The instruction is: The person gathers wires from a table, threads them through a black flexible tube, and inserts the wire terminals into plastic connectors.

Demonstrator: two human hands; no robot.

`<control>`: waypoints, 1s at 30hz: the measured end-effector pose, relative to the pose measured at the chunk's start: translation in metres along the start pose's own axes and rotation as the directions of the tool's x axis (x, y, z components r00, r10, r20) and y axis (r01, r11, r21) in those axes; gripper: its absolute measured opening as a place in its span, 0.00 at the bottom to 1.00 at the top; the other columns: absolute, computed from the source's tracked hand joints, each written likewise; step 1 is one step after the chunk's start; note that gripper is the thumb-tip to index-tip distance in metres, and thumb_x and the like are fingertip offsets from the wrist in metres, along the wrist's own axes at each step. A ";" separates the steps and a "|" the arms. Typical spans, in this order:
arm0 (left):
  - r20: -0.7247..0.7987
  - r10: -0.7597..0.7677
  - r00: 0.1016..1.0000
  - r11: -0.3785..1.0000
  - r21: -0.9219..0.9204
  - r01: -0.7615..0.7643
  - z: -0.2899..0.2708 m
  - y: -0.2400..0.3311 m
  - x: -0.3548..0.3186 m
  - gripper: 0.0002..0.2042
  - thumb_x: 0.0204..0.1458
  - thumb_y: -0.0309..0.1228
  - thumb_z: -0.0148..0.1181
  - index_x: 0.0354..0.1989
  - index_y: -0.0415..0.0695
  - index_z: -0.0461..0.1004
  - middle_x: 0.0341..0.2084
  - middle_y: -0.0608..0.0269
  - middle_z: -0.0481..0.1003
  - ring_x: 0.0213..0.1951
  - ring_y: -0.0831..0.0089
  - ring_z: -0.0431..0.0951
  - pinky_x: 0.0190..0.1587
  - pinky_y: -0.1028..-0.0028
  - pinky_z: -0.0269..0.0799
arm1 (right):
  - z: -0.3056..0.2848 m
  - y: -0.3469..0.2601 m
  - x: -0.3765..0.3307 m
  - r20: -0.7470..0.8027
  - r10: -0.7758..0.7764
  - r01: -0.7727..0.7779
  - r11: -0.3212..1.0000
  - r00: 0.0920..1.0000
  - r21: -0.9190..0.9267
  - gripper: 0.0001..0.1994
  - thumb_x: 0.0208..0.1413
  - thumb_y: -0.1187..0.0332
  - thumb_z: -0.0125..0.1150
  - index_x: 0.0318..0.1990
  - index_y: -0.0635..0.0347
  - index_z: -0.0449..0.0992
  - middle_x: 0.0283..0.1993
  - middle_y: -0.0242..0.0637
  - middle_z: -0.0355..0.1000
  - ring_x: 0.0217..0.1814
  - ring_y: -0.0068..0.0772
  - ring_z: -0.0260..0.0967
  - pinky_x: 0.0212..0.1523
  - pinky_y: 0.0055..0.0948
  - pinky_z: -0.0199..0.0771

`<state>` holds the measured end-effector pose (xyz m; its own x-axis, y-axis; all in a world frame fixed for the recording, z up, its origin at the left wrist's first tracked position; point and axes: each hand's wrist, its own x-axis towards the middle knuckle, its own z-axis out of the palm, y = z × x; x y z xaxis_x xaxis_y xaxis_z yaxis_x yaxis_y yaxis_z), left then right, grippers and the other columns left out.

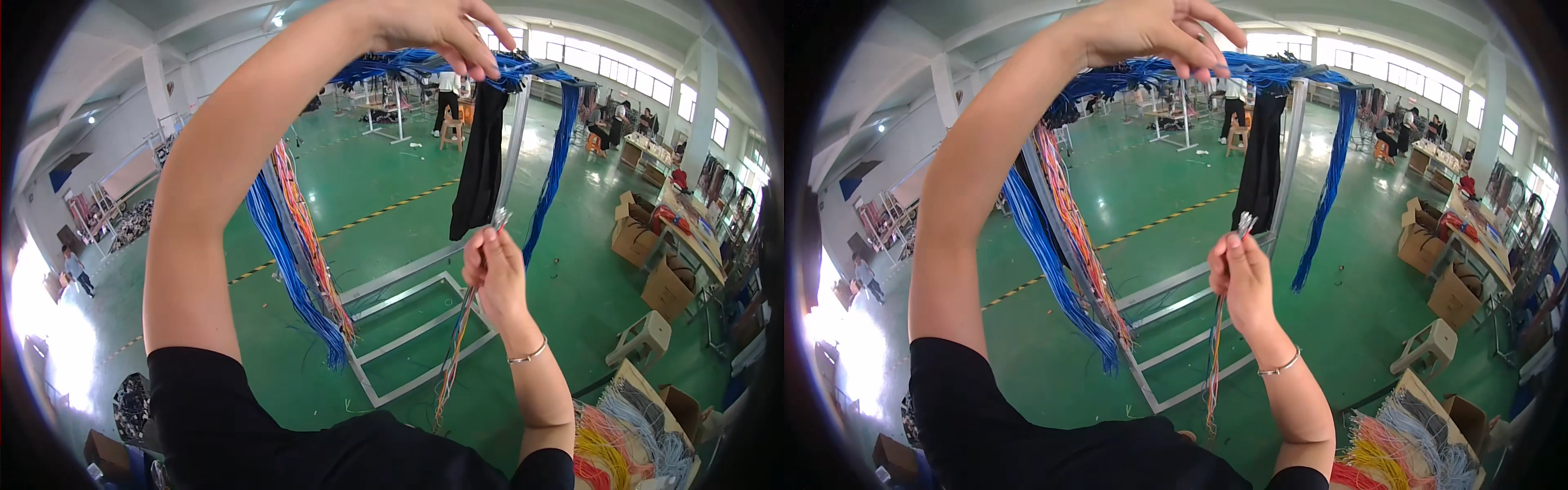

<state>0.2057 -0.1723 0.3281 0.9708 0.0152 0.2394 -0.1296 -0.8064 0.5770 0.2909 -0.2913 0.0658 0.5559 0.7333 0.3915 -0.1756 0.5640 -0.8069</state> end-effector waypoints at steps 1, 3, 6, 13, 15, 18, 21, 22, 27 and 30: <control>0.000 -0.004 1.000 1.000 -0.004 0.004 0.014 -0.003 0.002 0.14 0.42 0.24 0.54 0.40 0.34 0.68 0.28 0.55 0.73 0.29 0.71 0.73 0.32 0.75 0.69 | 0.001 -0.005 0.004 -0.045 -0.070 0.070 0.997 0.997 0.012 0.11 0.58 0.63 0.37 0.26 0.57 0.61 0.20 0.28 0.58 0.13 0.13 0.39 0.13 0.15 0.39; 0.096 0.138 0.986 0.962 0.225 -0.157 0.046 -0.020 0.007 0.11 0.41 0.25 0.55 0.35 0.38 0.69 0.30 0.60 0.72 0.35 0.73 0.71 0.38 0.72 0.66 | 0.004 -0.026 0.010 -0.033 -0.141 0.144 0.981 0.989 0.131 0.11 0.57 0.64 0.36 0.26 0.57 0.60 0.32 0.34 0.65 0.12 0.13 0.37 0.12 0.14 0.39; 0.049 0.293 0.955 0.816 0.508 -0.277 0.102 -0.050 -0.018 0.12 0.41 0.22 0.50 0.36 0.39 0.63 0.32 0.56 0.70 0.38 0.63 0.70 0.39 0.67 0.66 | 0.007 -0.038 0.016 -0.004 -0.149 0.147 0.968 0.989 0.204 0.10 0.57 0.65 0.37 0.26 0.57 0.60 0.30 0.29 0.63 0.12 0.12 0.37 0.11 0.14 0.38; -0.010 0.457 0.889 0.726 0.582 -0.366 0.136 -0.091 -0.041 0.12 0.41 0.20 0.48 0.37 0.40 0.63 0.37 0.53 0.66 0.42 0.56 0.67 0.42 0.66 0.64 | 0.000 -0.019 0.022 -0.013 -0.061 0.063 0.972 0.998 0.225 0.10 0.57 0.65 0.37 0.25 0.55 0.60 0.24 0.25 0.56 0.14 0.12 0.37 0.12 0.14 0.36; -0.046 0.469 0.882 0.687 0.647 -0.332 0.136 -0.096 -0.038 0.12 0.41 0.21 0.49 0.37 0.40 0.64 0.39 0.53 0.66 0.42 0.56 0.67 0.42 0.66 0.64 | -0.007 -0.018 0.017 -0.031 -0.056 0.061 0.982 0.998 0.179 0.11 0.57 0.64 0.37 0.24 0.55 0.59 0.19 0.22 0.50 0.14 0.12 0.38 0.12 0.14 0.36; -0.290 0.608 0.739 0.624 0.750 -0.219 0.128 -0.098 -0.039 0.16 0.41 0.22 0.51 0.42 0.42 0.66 0.45 0.53 0.62 0.40 0.61 0.67 0.42 0.68 0.64 | -0.008 -0.021 0.016 -0.020 0.019 -0.018 0.997 1.000 0.081 0.10 0.57 0.64 0.39 0.26 0.54 0.60 0.17 0.20 0.45 0.14 0.12 0.38 0.13 0.14 0.36; -0.371 0.492 0.787 0.832 0.466 -0.301 0.135 -0.080 -0.038 0.18 0.42 0.22 0.52 0.46 0.45 0.65 0.44 0.55 0.64 0.36 0.68 0.68 0.38 0.72 0.65 | -0.005 -0.026 0.005 -0.019 0.032 -0.032 0.999 0.999 -0.002 0.10 0.57 0.63 0.38 0.26 0.55 0.61 0.17 0.20 0.46 0.15 0.12 0.38 0.13 0.14 0.37; -0.303 0.316 0.899 0.949 0.082 -0.306 0.140 -0.078 -0.036 0.20 0.43 0.22 0.52 0.48 0.45 0.64 0.42 0.57 0.65 0.33 0.72 0.68 0.36 0.75 0.65 | -0.002 -0.030 0.002 0.007 0.002 -0.001 0.991 1.000 -0.131 0.11 0.57 0.62 0.38 0.26 0.56 0.61 0.17 0.20 0.46 0.15 0.11 0.39 0.13 0.14 0.38; -0.083 0.243 0.966 0.924 -0.284 -0.257 0.148 -0.077 -0.025 0.17 0.45 0.18 0.48 0.45 0.45 0.68 0.32 0.60 0.70 0.28 0.76 0.68 0.32 0.79 0.66 | 0.003 -0.043 -0.012 0.051 -0.025 0.046 0.883 0.998 -0.467 0.10 0.57 0.63 0.39 0.31 0.60 0.61 0.20 0.23 0.52 0.16 0.11 0.43 0.14 0.13 0.44; -0.122 0.456 0.881 0.884 -0.046 -0.464 0.151 -0.082 -0.024 0.17 0.45 0.17 0.47 0.44 0.45 0.69 0.32 0.62 0.70 0.29 0.78 0.68 0.32 0.80 0.66 | 0.009 -0.056 -0.020 0.046 -0.046 0.064 0.847 0.998 -0.529 0.09 0.57 0.66 0.40 0.32 0.62 0.61 0.22 0.23 0.53 0.18 0.12 0.44 0.16 0.13 0.46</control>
<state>0.2231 -0.1962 0.1572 0.7719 -0.2826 0.5695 -0.5748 -0.6929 0.4352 0.2824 -0.3338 0.1070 0.5252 0.7233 0.4484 0.3162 0.3233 -0.8919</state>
